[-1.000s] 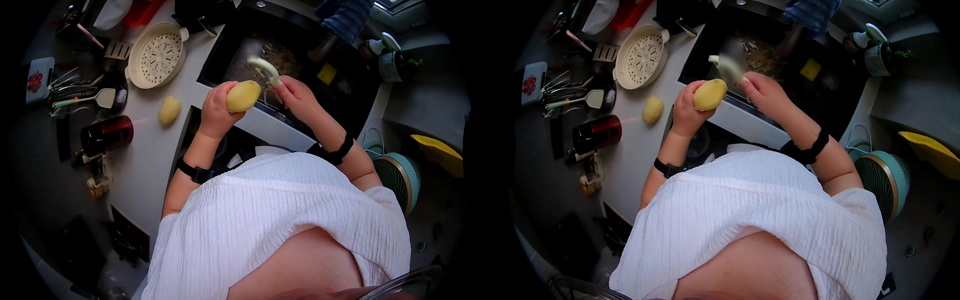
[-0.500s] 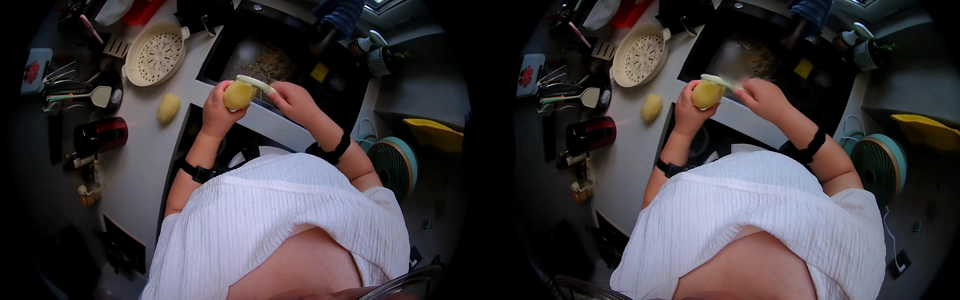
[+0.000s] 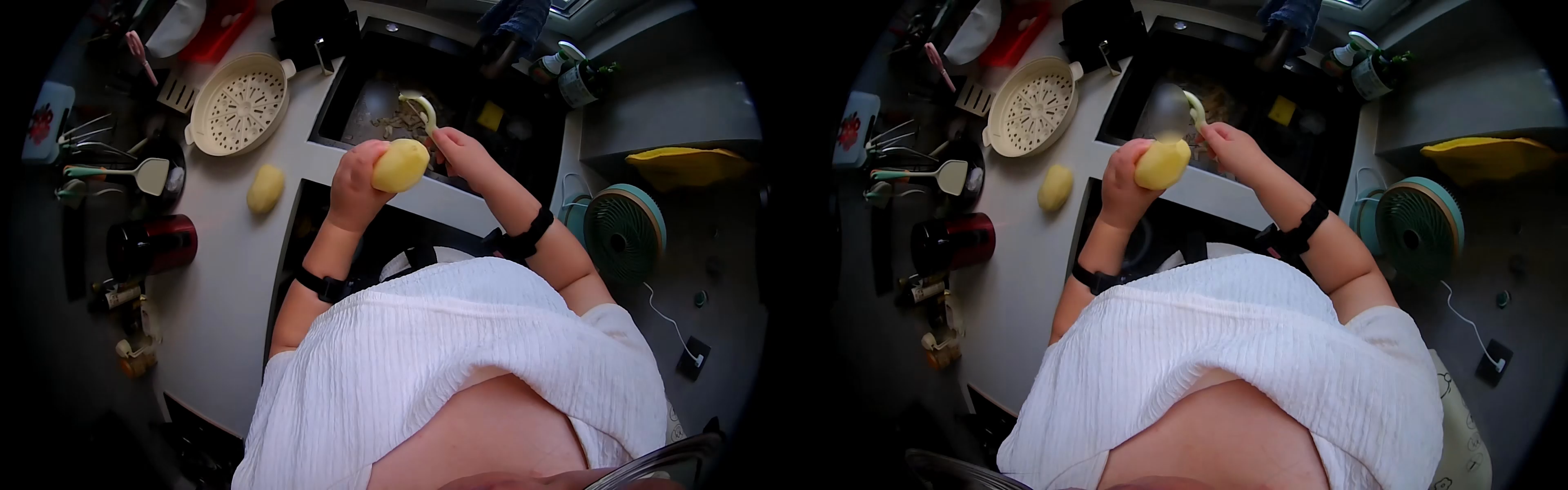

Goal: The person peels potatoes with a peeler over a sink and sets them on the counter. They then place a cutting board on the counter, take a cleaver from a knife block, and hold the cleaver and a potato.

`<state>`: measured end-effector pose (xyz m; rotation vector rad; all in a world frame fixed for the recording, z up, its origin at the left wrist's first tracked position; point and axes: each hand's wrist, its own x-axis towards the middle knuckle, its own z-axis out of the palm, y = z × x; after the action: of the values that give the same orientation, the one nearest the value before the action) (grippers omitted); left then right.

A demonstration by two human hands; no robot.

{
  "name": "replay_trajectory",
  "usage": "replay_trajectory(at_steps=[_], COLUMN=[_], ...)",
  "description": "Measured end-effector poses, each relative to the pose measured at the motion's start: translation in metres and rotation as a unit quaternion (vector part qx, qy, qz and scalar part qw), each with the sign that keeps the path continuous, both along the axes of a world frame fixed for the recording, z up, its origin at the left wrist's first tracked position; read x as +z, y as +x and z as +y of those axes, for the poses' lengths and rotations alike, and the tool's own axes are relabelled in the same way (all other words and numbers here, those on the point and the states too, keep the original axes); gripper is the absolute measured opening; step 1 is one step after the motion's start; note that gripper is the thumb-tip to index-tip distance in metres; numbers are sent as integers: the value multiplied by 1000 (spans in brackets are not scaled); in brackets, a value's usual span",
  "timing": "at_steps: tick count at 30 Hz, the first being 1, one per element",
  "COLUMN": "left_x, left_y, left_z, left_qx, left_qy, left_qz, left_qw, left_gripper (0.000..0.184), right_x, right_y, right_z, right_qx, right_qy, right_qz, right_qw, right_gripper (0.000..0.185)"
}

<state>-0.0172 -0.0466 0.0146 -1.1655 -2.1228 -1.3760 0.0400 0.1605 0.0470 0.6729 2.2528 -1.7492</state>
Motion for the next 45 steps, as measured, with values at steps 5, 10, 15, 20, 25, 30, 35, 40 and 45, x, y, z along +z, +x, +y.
replay_trajectory(at_steps=[5, 10, 15, 20, 25, 30, 35, 40, 45], left_x=[13, 29, 19, 12, 1, 8, -2, 0, -5], left_y=[-2, -4, -7, 3, -5, -7, -14, -16, -24], left_z=[-4, -5, 2, 21, 32, 36, 48, 63, 69], left_qx=[-15, -66, -138, -278, -190, -130, -142, -108, -117], left_qy=[-67, -45, 125, 318, 438, 500, 499, 487, 484], left_qz=[123, -21, -217, -495, -627, -645, -651, -669, -668], left_qw=[990, 997, 958, 760, 616, 563, 554, 551, 553], left_gripper=[70, 93, 126, 100, 68, 61, 59, 56, 54], right_x=[10, -7, -3, 16, 35, 42, 24, 12, -2], right_y=[14, 19, 20, 7, -9, -3, 7, 2, -4], right_z=[-14, -12, -21, -31, -35, -6, 2, 17, 29], right_qx=[-10, -90, -122, -14, -14, 116, 228, 207, 158], right_qy=[-299, -476, -600, -491, -178, 148, 253, 288, 305], right_qz=[-36, -47, -31, 81, 154, 263, 217, 191, 198], right_qw=[953, 874, 790, 867, 972, 946, 915, 915, 918], right_gripper=[42, 40, 36, 38, 31, 25, 25, 24, 25])
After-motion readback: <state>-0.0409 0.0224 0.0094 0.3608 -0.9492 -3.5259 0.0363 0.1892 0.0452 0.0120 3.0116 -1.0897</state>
